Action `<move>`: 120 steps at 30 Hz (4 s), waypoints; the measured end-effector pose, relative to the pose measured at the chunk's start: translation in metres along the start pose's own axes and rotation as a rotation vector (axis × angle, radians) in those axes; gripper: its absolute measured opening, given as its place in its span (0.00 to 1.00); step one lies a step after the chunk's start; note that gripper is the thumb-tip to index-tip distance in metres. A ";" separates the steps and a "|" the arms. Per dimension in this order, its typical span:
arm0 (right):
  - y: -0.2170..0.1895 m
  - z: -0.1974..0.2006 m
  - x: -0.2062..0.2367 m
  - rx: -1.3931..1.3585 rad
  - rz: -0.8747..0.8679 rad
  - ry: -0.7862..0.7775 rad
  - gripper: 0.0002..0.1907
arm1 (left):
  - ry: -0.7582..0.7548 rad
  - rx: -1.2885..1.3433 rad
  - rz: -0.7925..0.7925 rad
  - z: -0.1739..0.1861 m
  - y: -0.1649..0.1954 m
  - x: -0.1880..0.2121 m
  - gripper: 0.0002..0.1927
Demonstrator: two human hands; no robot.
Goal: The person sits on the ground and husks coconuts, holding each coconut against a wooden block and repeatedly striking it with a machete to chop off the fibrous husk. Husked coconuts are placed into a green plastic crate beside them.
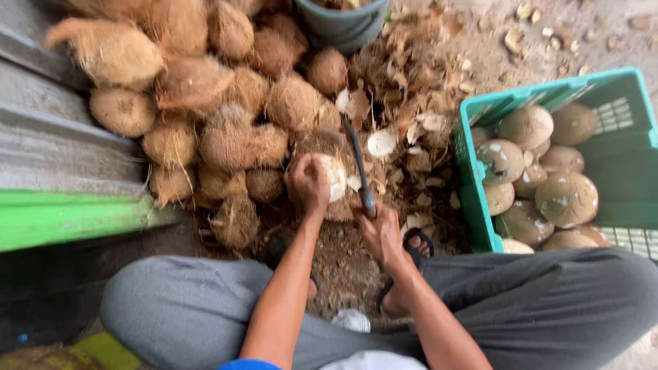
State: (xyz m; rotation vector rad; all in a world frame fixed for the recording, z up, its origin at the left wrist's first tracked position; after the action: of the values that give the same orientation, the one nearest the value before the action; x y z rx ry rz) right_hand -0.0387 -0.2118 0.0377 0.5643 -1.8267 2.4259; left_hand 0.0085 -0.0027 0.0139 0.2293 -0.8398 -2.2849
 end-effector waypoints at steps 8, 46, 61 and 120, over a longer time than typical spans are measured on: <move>0.024 -0.008 -0.026 0.121 -0.030 -0.119 0.10 | -0.050 0.419 0.113 -0.009 -0.017 -0.008 0.30; -0.010 -0.008 -0.010 -0.001 -0.218 -0.098 0.15 | 0.177 0.321 0.108 -0.008 -0.034 0.004 0.27; 0.012 -0.018 -0.013 -0.126 -0.414 -0.241 0.07 | -0.161 0.491 0.411 0.022 -0.024 -0.008 0.47; -0.004 -0.024 -0.006 0.078 -0.351 -0.290 0.17 | 0.033 0.131 -0.088 0.018 -0.058 -0.001 0.38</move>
State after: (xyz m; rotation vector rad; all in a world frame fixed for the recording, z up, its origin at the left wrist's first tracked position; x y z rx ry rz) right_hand -0.0385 -0.1872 0.0335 1.1870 -1.5557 2.2747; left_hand -0.0287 0.0393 -0.0089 0.3687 -0.9811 -2.3029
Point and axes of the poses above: each hand's wrist, its own x-axis away from the middle knuckle, its own z-axis out of the back of the hand, y = z × x, the point moved 4 cm from there along -x, towards the middle knuckle, and after that the axes turned 9 degrees about -x, right-handed, at the moved point
